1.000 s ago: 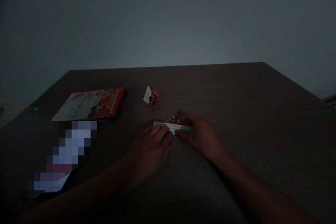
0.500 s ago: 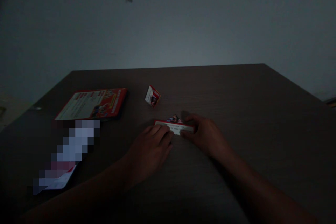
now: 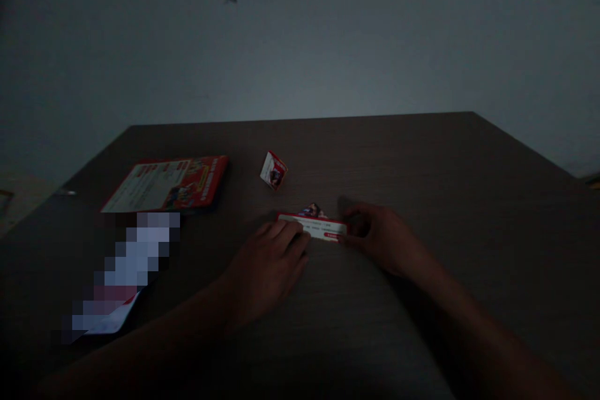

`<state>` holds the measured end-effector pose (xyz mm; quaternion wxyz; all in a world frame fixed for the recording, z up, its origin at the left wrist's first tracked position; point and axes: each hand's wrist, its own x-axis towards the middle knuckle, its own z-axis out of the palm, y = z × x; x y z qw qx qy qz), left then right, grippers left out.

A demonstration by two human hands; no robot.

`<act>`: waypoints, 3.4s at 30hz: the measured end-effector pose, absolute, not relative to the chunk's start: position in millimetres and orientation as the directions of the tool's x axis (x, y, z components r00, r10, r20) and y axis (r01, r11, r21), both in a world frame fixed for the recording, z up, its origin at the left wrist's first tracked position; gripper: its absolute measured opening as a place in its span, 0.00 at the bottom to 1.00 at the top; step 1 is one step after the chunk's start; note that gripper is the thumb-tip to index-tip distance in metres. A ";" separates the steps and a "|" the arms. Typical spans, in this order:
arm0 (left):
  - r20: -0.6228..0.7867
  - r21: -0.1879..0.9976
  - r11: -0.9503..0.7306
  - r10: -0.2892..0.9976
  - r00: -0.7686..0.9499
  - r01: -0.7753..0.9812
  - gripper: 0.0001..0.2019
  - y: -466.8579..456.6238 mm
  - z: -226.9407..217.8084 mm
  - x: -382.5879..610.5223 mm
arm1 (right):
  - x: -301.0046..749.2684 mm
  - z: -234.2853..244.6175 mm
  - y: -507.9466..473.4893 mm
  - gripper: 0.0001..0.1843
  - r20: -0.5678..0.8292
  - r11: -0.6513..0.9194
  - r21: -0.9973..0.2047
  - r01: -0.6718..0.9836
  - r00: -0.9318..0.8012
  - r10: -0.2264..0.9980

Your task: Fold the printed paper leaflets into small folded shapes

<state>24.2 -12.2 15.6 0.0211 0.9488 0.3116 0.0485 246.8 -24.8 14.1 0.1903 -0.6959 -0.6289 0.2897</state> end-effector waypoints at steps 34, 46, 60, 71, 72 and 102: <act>0.180 0.135 -0.814 0.581 0.794 0.565 0.11 -10.6 11.5 20.5 | 242.5 9.2 -30.3 0.13 -0.062 -0.038 -0.752 0.658 -0.012 0.998; 0.332 0.280 -0.705 0.708 0.623 0.652 0.22 -6.6 9.8 18.4 | 241.2 13.0 -34.9 0.06 0.180 0.227 -0.738 0.636 -0.139 0.974; 0.292 0.444 -0.664 0.742 0.604 0.602 0.26 1.0 4.4 19.0 | 241.2 9.9 -32.5 0.05 0.178 0.265 -0.742 0.616 -0.199 0.964; 0.456 0.448 -0.780 0.620 0.639 0.438 0.19 -1.6 2.0 18.2 | 242.0 14.0 -33.4 0.08 0.220 0.342 -0.723 0.601 -0.270 0.937; 0.450 0.447 -0.783 0.614 0.649 0.432 0.19 -1.9 2.1 18.4 | 242.2 14.3 -33.5 0.07 0.234 0.366 -0.705 0.608 -0.287 0.929; 0.224 0.273 -0.875 0.462 0.858 0.400 0.10 10.5 4.5 9.5 | 231.6 14.2 -38.1 0.10 0.166 0.497 -0.544 0.676 -0.493 0.854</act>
